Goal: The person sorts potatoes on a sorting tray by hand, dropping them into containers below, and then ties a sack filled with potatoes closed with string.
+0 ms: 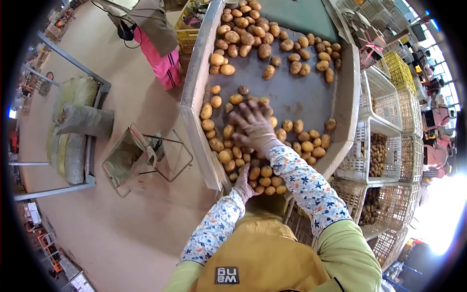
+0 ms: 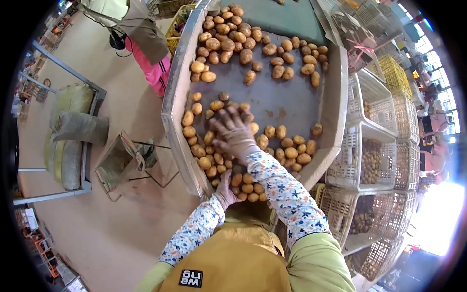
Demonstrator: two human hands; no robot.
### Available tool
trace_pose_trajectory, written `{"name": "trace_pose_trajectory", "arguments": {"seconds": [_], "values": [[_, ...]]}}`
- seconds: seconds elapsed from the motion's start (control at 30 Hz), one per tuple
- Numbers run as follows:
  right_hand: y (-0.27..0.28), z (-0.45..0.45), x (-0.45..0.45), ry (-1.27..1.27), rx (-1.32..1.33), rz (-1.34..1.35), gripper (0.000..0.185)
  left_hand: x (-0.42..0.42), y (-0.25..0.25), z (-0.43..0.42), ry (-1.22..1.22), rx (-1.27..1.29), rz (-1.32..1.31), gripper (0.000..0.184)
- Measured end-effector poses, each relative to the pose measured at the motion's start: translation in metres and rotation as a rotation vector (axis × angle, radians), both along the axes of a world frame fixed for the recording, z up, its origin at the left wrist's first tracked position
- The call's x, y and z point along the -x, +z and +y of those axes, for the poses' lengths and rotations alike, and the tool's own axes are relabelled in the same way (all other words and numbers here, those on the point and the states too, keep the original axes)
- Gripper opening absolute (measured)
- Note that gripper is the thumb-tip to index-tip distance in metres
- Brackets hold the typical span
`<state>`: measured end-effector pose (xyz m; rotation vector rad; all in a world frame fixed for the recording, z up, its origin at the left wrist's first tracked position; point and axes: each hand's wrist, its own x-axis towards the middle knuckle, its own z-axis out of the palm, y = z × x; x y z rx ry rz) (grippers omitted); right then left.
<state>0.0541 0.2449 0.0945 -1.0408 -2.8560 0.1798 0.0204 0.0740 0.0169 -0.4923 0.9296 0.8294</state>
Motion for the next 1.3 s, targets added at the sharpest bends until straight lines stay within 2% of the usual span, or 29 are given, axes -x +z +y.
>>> {"name": "trace_pose_trajectory", "arguments": {"seconds": [0.07, 0.1, 0.13, 0.23, 0.27, 0.3, 0.33, 0.4, 0.47, 0.53, 0.57, 0.6, 0.63, 0.67, 0.7, 0.73, 0.8, 0.83, 0.87, 0.93, 1.0, 1.07, 1.13, 1.2, 1.23, 1.3], "values": [[0.016, -0.013, -0.034, -0.301, -0.029, -0.140, 0.067, 0.001, -0.012, -0.002, 0.004, -0.043, -0.056, 0.061], [0.018, -0.022, -0.052, -0.374, -0.028, -0.141, 0.067, -0.001, -0.003, -0.001, 0.044, -0.042, 0.027, 0.059], [-0.003, -0.034, -0.071, -0.421, -0.042, -0.060, 0.068, 0.000, -0.008, 0.000, 0.029, -0.014, -0.025, 0.059], [-0.016, -0.100, -0.086, -0.557, 0.036, -0.103, 0.076, -0.002, -0.035, -0.004, 0.100, -0.140, -0.200, 0.061], [-0.026, -0.123, -0.087, -0.581, 0.060, -0.170, 0.080, 0.001, -0.012, -0.003, 0.080, -0.139, -0.158, 0.061], [-0.041, -0.143, -0.089, -0.563, 0.023, -0.164, 0.081, -0.003, -0.016, -0.004, 0.085, -0.096, -0.030, 0.058], [-0.050, -0.161, -0.089, -0.545, -0.013, -0.155, 0.081, -0.007, -0.029, -0.006, 0.091, -0.055, 0.100, 0.054], [-0.027, -0.184, -0.082, -0.574, 0.208, -0.204, 0.081, -0.011, -0.091, -0.032, 0.145, -0.339, 0.339, 0.053], [-0.035, -0.199, -0.089, -0.541, 0.189, -0.155, 0.081, -0.012, -0.063, -0.051, 0.115, -0.497, 0.251, 0.068], [-0.026, -0.202, -0.096, -0.418, 0.392, -0.007, 0.078, 0.005, 0.000, -0.044, 0.199, -0.155, 0.001, 0.082], [-0.013, -0.204, -0.095, -0.501, 0.335, 0.238, 0.074, 0.014, 0.049, -0.036, 0.165, -0.200, 0.015, 0.101], [-0.017, -0.207, -0.097, -0.508, 0.341, 0.229, 0.074, 0.017, 0.034, -0.030, 0.247, -0.136, -0.058, 0.110], [-0.025, -0.208, -0.098, -0.482, 0.277, 0.072, 0.072, 0.012, 0.022, -0.025, 0.246, -0.131, -0.063, 0.110], [-0.033, -0.207, -0.098, -0.452, 0.208, -0.083, 0.070, 0.007, 0.011, -0.020, 0.320, -0.201, 0.141, 0.110], [-0.018, -0.204, -0.088, -0.394, 0.228, -0.074, 0.068, 0.004, 0.003, -0.014, 0.393, -0.273, 0.346, 0.109], [-0.002, -0.195, -0.086, -0.398, 0.507, -0.191, 0.064, 0.007, -0.005, -0.010, 0.397, -0.275, 0.343, 0.109], [-0.007, -0.158, -0.090, -0.507, 0.778, 0.210, 0.059, 0.019, -0.019, -0.015, 0.159, -0.308, -0.228, 0.091], [0.005, -0.142, -0.089, -0.530, 0.496, 0.238, 0.057, 0.017, 0.013, -0.012, 0.101, -0.136, -0.060, 0.065], [0.021, -0.123, -0.088, -0.606, 0.358, 0.077, 0.060, 0.013, 0.012, -0.013, 0.105, -0.131, -0.056, 0.065], [-0.020, -0.125, -0.094, -0.538, -0.047, -0.150, 0.065, 0.012, 0.003, -0.011, 0.169, -0.065, -0.076, 0.047], [-0.003, -0.131, -0.084, -0.561, 0.263, -0.196, 0.066, 0.019, -0.002, -0.008, 0.111, -0.034, -0.264, 0.038], [0.010, -0.109, -0.083, -0.564, 0.358, 0.001, 0.055, 0.016, -0.007, -0.007, 0.026, -0.115, -0.238, 0.036], [0.010, -0.069, -0.075, -0.442, -0.050, 0.200, 0.057, 0.009, -0.015, -0.009, 0.000, -0.098, -0.148, 0.034], [0.015, -0.032, -0.053, -0.463, -0.118, 0.084, 0.056, 0.008, -0.002, -0.003, -0.055, -0.083, -0.060, 0.030], [0.019, -0.020, -0.040, -0.526, -0.043, -0.139, 0.057, 0.006, -0.001, -0.002, -0.043, -0.080, -0.071, 0.029], [0.019, 0.008, -0.029, -0.574, 0.136, -0.273, 0.048, 0.004, -0.003, -0.004, -0.002, -0.126, -0.109, 0.028]]}}
